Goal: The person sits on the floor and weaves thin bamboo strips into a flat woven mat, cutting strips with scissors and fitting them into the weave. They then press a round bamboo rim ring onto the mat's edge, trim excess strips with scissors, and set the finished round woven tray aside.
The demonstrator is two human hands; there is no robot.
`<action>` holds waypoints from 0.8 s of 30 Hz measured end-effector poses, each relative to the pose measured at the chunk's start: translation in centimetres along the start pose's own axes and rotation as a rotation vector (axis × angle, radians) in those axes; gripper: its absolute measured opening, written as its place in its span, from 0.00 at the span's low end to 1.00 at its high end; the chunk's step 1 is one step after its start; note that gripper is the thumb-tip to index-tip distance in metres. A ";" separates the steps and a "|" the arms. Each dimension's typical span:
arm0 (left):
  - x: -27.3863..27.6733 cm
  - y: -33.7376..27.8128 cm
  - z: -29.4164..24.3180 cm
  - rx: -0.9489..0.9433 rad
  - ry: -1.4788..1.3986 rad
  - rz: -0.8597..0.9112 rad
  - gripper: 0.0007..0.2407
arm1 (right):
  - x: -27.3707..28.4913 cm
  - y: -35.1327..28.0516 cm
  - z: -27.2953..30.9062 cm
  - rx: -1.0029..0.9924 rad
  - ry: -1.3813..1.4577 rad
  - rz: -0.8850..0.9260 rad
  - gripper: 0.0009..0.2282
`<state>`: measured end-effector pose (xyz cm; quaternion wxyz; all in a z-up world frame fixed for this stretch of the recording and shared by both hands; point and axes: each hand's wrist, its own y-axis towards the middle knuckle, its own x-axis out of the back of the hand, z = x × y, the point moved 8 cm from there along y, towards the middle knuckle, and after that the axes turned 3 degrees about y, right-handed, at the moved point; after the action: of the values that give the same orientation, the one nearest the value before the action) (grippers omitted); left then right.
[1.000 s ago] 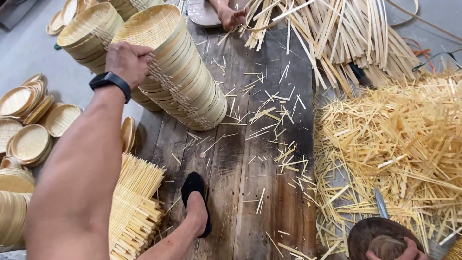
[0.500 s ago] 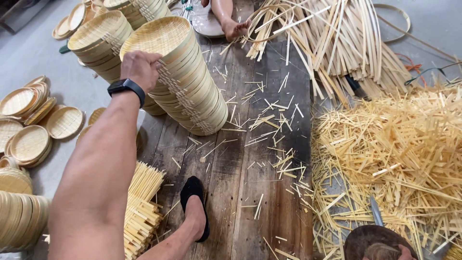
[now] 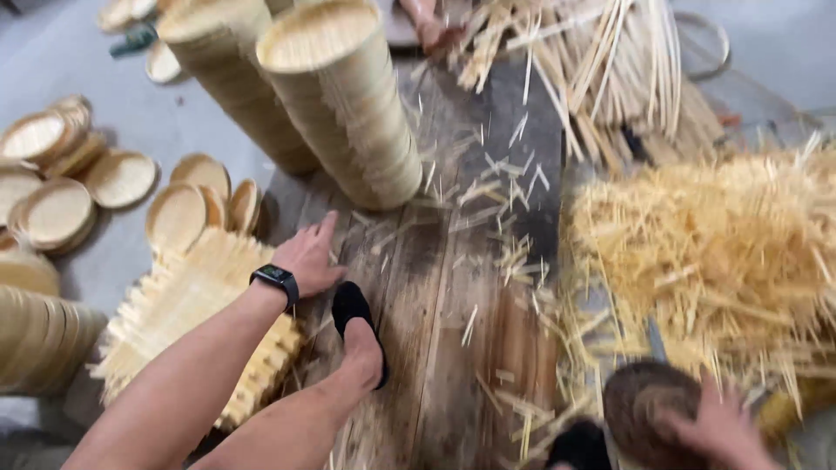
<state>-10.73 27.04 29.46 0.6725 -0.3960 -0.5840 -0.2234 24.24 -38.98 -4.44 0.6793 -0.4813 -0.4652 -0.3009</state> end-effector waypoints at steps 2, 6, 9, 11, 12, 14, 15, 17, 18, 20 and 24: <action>-4.3 -0.6 1.7 0.048 -0.012 0.094 0.49 | 8.6 -3.4 8.1 0.113 -0.118 0.060 0.50; -11.4 1.7 3.6 0.248 -0.163 0.257 0.60 | 20.1 -8.4 20.4 0.348 -0.250 0.362 0.33; -16.6 7.5 2.8 0.278 -0.362 0.164 0.63 | 20.3 -7.8 29.0 0.454 -0.350 0.558 0.30; -19.9 10.6 3.0 0.310 -0.452 0.023 0.64 | 16.3 -3.0 33.9 0.542 -0.268 0.478 0.30; -20.5 13.5 2.7 0.328 -0.543 -0.154 0.64 | 15.5 0.5 36.6 0.620 -0.182 0.357 0.30; -21.2 17.0 3.1 0.468 -0.579 -0.220 0.66 | 13.9 6.0 41.8 0.609 -0.086 0.222 0.32; -21.5 18.6 3.7 0.612 -0.604 -0.290 0.68 | 13.7 9.0 44.4 0.604 0.016 0.082 0.33; -23.4 22.0 4.2 0.634 -0.530 -0.324 0.66 | 12.5 15.6 48.3 0.598 0.056 -0.077 0.33; -24.4 23.2 3.8 0.642 -0.459 -0.351 0.64 | 12.4 18.2 49.3 0.572 0.091 -0.238 0.33; -26.0 24.2 3.5 0.623 -0.393 -0.397 0.59 | 10.5 20.6 51.1 0.559 0.106 -0.286 0.33; -22.0 23.7 1.7 0.557 -0.513 -0.627 0.48 | 11.2 22.1 54.0 0.532 0.079 -0.396 0.34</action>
<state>1.54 38.72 1.87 0.4878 -0.0484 -0.8594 -0.1456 29.03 19.74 3.17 0.7271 -0.1752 -0.5851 -0.3133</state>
